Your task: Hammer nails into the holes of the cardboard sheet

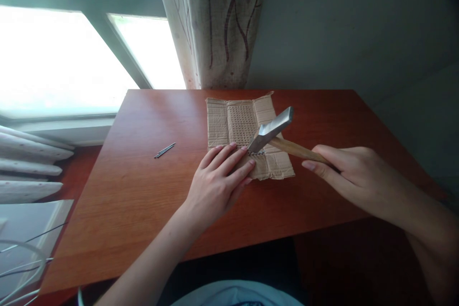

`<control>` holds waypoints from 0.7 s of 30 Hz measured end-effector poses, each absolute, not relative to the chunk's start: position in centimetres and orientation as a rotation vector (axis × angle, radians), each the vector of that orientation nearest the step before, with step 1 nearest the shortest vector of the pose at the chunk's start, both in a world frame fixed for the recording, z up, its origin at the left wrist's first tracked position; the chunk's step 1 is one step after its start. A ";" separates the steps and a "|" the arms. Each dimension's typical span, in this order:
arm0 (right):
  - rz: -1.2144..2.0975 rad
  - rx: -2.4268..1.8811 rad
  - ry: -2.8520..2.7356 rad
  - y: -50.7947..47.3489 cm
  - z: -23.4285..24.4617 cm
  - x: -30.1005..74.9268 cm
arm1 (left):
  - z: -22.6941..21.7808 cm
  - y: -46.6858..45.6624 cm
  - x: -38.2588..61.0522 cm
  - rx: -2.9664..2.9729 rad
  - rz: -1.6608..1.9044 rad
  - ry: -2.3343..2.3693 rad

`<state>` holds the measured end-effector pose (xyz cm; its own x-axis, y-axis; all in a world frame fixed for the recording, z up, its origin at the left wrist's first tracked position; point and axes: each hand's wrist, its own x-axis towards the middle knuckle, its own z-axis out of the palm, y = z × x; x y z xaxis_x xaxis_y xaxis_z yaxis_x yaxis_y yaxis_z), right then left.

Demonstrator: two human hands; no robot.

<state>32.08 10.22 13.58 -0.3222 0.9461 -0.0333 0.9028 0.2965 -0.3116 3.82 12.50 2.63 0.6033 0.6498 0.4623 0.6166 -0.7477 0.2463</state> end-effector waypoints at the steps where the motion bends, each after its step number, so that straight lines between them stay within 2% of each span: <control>1: 0.407 -1.723 -2.391 10.2 13.6 32.1 | 2.7 12.5 3.8 2.758 0.836 1.093; 21: 0.333 -1.783 -2.466 10.3 12.8 32.0 | 2.5 12.5 4.0 2.723 0.860 1.102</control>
<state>32.03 10.31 12.83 -0.3191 0.9457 -0.0617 0.9282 0.2987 -0.2217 3.99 12.48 2.53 0.5837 0.6620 0.4703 0.6167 -0.7381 0.2736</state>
